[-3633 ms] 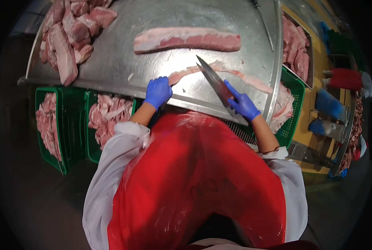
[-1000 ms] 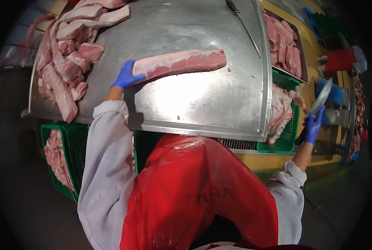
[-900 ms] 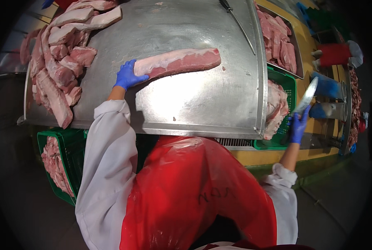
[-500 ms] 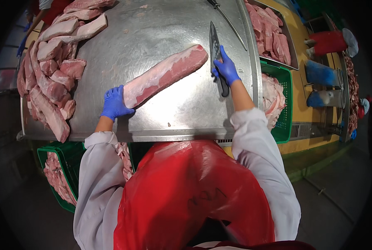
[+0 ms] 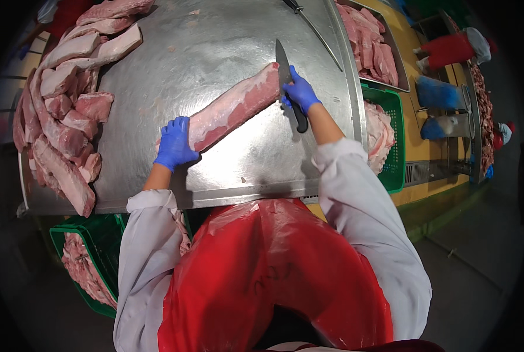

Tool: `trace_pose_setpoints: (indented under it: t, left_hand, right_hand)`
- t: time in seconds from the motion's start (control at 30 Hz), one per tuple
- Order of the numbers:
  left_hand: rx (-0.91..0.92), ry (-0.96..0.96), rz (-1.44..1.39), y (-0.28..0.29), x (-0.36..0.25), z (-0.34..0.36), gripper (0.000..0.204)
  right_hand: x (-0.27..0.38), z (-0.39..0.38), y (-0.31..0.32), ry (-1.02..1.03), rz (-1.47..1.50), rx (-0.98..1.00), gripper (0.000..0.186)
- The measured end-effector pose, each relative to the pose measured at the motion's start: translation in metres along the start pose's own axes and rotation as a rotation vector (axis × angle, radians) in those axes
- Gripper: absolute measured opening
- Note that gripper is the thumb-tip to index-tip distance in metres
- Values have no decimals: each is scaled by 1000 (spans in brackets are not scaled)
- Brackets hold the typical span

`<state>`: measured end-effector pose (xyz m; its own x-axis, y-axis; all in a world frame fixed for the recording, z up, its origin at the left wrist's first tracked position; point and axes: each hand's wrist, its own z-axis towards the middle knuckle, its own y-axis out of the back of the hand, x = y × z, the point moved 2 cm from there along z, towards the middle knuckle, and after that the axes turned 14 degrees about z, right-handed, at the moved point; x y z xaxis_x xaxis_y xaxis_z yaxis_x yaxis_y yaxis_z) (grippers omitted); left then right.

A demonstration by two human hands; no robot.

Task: The person trims fat and connective tissue from large cuts of raw meat using a knife on a stainless steel table. Trimmed pieces are placed into green crates, and the cleaned meat is set aside on the table.

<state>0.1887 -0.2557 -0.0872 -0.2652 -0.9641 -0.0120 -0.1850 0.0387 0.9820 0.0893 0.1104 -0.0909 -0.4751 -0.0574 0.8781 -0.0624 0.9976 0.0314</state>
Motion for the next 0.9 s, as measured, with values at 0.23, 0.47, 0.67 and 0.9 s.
trace_pose_setpoints:
  t: [0.23, 0.47, 0.67, 0.9]
  left_hand:
    - [128, -86, -13, -1, 18, -15, 91]
    - [-27, 20, -279, 63, -104, 144, 67]
    - [126, 201, -296, 13, -137, 251, 42]
    - [-95, 316, -803, -13, -126, 215, 16]
  right_hand:
    - [-37, -215, 5, -302, 131, 273, 76]
    - [-22, -156, 87, 150, 339, -152, 82]
    - [-54, -104, 72, 242, 454, -207, 83]
    - [-57, -60, 37, 232, 208, -91, 79]
